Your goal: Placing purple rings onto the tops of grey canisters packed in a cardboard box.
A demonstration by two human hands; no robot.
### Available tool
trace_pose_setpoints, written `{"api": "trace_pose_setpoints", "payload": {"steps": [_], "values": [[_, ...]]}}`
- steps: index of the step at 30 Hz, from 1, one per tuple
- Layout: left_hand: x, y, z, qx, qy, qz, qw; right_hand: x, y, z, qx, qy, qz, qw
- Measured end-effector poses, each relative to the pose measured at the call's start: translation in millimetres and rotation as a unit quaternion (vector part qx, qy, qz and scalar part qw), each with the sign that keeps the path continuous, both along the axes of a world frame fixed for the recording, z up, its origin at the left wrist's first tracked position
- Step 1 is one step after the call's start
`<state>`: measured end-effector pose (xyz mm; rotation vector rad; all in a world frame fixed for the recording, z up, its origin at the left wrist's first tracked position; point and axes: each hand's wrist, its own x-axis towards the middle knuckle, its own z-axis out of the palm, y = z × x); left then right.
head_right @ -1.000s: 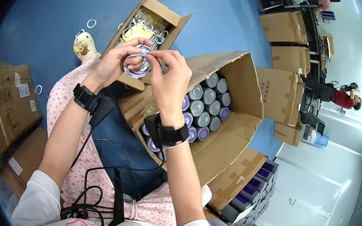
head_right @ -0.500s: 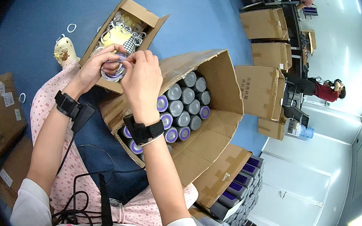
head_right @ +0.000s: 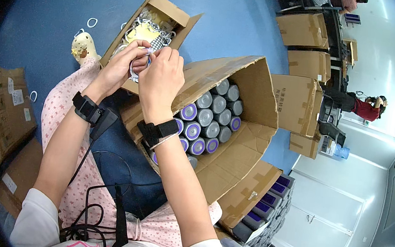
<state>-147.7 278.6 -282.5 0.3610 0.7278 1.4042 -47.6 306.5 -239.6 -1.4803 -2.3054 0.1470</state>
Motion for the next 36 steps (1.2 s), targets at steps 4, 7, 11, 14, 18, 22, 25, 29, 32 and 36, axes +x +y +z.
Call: {"api": "trace_pose_setpoints", "payload": {"steps": [4, 7, 11, 14, 18, 22, 25, 29, 32, 36], "values": [[1.9, 0.3, 3.2, -0.043, -0.051, 0.057, 0.996, -5.6, 2.0, -3.8, -0.024, 0.009, 0.021, 0.999], [-2.7, -0.6, -0.2, -0.041, -0.037, 0.085, 0.995, -7.5, 0.3, -5.3, -0.031, 0.018, 0.06, 0.998], [-7.3, -3.7, 0.0, -0.039, -0.047, 0.084, 0.995, -7.2, 0.5, -4.9, -0.016, 0.04, 0.097, 0.994], [0.3, -2.7, -7.3, -0.02, -0.018, 0.07, 0.997, -8.6, 2.2, -3.1, 0.025, 0.048, 0.085, 0.995], [-1.8, -5.9, -10.4, -0.02, 0.001, 0.075, 0.997, -9.5, -1.0, 0.2, 0.022, 0.009, 0.113, 0.993], [-2.0, -7.2, -14.3, -0.048, 0.019, 0.071, 0.996, -5.1, 1.9, -4.2, -0.016, -0.016, 0.136, 0.99], [-3.6, -6.6, -9.9, -0.069, 0.052, 0.079, 0.993, -2.4, 4.2, 1.1, -0.046, -0.039, 0.153, 0.986], [-8.5, -1.3, -18.7, -0.05, 0.127, 0.116, 0.984, 2.7, 3.5, 7.5, -0.03, -0.086, 0.191, 0.977], [-15.8, 3.8, -27.8, -0.087, 0.076, 0.199, 0.973, 6.7, -0.1, 13.7, -0.046, 0.014, 0.197, 0.979], [-36.9, 3.3, -56.6, -0.136, -0.053, 0.329, 0.933, 18.6, 12.0, 4.1, -0.135, 0.12, 0.016, 0.983]]}}
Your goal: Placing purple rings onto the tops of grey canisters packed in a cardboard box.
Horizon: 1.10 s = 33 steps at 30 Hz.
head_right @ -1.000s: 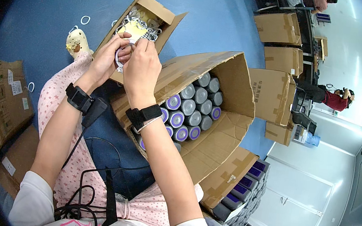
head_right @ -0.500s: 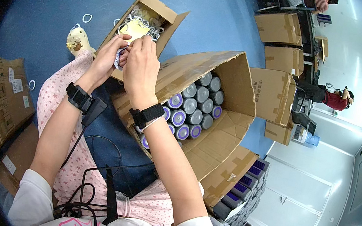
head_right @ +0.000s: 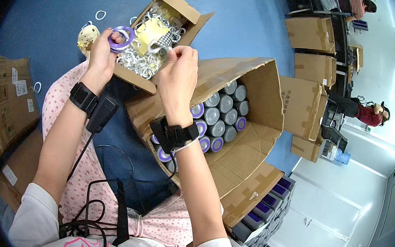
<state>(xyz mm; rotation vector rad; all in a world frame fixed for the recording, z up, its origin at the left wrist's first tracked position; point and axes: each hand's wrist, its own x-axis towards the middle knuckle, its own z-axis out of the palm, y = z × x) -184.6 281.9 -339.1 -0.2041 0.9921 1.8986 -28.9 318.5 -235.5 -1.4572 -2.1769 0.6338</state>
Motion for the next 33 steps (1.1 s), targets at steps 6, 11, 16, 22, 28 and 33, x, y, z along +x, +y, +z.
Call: {"api": "trace_pose_setpoints", "payload": {"steps": [6, 11, 16, 22, 28, 33], "values": [[4.1, 1.3, 4.1, -0.044, -0.029, 0.009, 0.999, 1.0, 36.9, -48.7, -0.1, -0.009, -0.05, 0.994], [7.3, 3.3, 21.5, 0.034, -0.056, -0.078, 0.995, -1.3, 26.1, -39.8, -0.101, 0.015, 0.003, 0.995], [17.4, 0.7, 48.8, 0.186, 0.013, -0.277, 0.943, 11.1, 8.2, -4.7, -0.391, 0.269, -0.032, 0.88], [41.7, 2.7, 55.1, 0.144, 0.173, -0.418, 0.88, 65.5, -19.3, 25.4, -0.373, 0.369, -0.118, 0.843], [34.3, 8.4, 34.6, 0.124, 0.099, -0.307, 0.939, 166.1, -59.5, 21.9, -0.385, 0.507, -0.256, 0.727], [33.3, 10.3, 18.6, 0.022, 0.085, -0.249, 0.964, 238.6, -73.7, -37.6, -0.342, 0.418, -0.352, 0.765]]}}
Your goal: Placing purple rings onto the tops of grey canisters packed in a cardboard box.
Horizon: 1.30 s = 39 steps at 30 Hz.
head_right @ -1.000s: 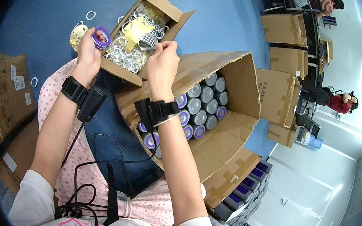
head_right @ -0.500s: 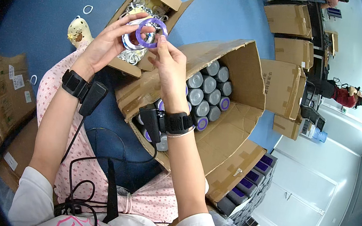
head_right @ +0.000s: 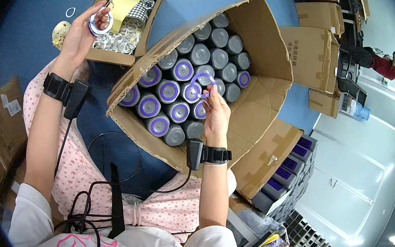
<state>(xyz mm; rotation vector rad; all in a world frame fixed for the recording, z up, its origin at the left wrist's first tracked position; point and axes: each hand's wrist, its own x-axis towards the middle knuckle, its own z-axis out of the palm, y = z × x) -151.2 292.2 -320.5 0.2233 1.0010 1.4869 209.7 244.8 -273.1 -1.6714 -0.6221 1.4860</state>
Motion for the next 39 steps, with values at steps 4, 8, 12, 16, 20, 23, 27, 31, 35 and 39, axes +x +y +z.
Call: {"api": "trace_pose_setpoints", "payload": {"steps": [4, 8, 12, 16, 20, 23, 27, 31, 35, 39], "values": [[5.6, 0.2, 0.3, -0.019, 0.01, -0.013, 1.0, 2.3, 6.4, -36.0, -0.036, -0.114, 0.031, 0.992], [8.4, 1.5, -2.0, -0.008, 0.012, -0.012, 1.0, -25.9, 25.8, -75.9, 0.202, -0.447, 0.24, 0.838], [6.7, 1.8, -4.7, -0.012, 0.03, -0.017, 0.999, -59.0, 43.1, -98.2, 0.345, -0.509, 0.337, 0.713], [17.2, 2.9, -0.2, 0.005, 0.054, -0.029, 0.998, -72.9, 53.9, -110.5, 0.392, -0.513, 0.331, 0.688], [17.3, 4.8, -1.0, -0.016, 0.082, -0.043, 0.996, -76.9, 56.1, -121.9, 0.401, -0.497, 0.357, 0.682], [14.3, 4.7, -3.8, 0.005, 0.067, -0.06, 0.996, -74.2, 52.5, -126.3, 0.397, -0.512, 0.366, 0.669], [24.4, 4.7, 4.2, -0.019, 0.073, -0.055, 0.996, -74.4, 48.9, -129.3, 0.389, -0.496, 0.349, 0.693], [22.9, 6.7, 6.0, -0.031, 0.072, -0.051, 0.996, -71.9, 48.4, -131.5, 0.377, -0.484, 0.376, 0.695], [25.1, 6.6, 6.2, -0.024, 0.081, -0.056, 0.995, -70.0, 44.8, -133.8, 0.379, -0.478, 0.37, 0.701], [15.6, 4.1, -0.5, -0.021, 0.064, -0.061, 0.996, -74.5, 43.6, -133.3, 0.366, -0.469, 0.373, 0.712]]}}
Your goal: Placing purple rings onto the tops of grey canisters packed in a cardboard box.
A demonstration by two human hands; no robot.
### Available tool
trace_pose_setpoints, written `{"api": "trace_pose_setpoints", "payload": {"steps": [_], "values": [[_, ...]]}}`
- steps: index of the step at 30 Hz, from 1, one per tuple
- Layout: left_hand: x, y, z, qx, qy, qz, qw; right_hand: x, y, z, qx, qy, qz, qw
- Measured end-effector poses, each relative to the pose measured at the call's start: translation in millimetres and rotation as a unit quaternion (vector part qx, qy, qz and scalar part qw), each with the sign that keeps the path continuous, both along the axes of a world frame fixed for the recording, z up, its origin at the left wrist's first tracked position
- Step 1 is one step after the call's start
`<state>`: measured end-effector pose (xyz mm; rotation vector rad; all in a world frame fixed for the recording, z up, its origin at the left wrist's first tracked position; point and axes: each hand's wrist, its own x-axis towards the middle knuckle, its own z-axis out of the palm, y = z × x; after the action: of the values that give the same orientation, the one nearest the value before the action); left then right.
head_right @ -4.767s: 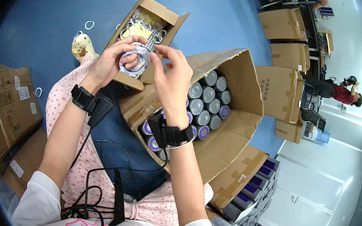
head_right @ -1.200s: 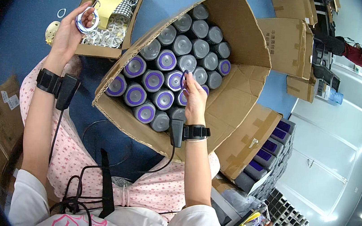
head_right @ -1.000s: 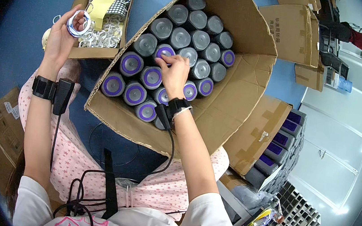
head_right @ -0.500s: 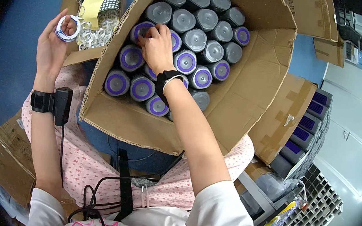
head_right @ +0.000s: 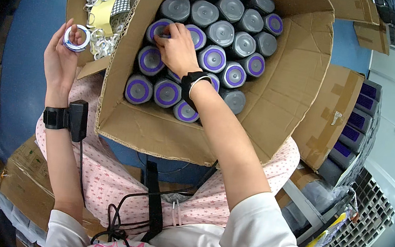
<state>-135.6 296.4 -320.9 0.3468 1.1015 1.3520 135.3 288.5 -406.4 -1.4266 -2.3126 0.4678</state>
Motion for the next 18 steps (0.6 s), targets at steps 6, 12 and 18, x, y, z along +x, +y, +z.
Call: {"api": "trace_pose_setpoints", "payload": {"steps": [6, 12, 18], "values": [[3.6, 0.5, 5.3, 0.002, 0.011, -0.011, 1.0, -1.8, 5.6, 2.7, -0.066, 0.126, -0.101, 0.985], [3.9, 0.3, 4.3, 0.004, 0.006, -0.007, 1.0, 0.5, 14.2, 5.2, -0.087, 0.058, -0.068, 0.992], [6.8, -0.1, 5.9, 0.005, -0.004, 0.001, 1.0, -4.8, 15.5, 7.0, -0.065, -0.001, -0.05, 0.997]]}}
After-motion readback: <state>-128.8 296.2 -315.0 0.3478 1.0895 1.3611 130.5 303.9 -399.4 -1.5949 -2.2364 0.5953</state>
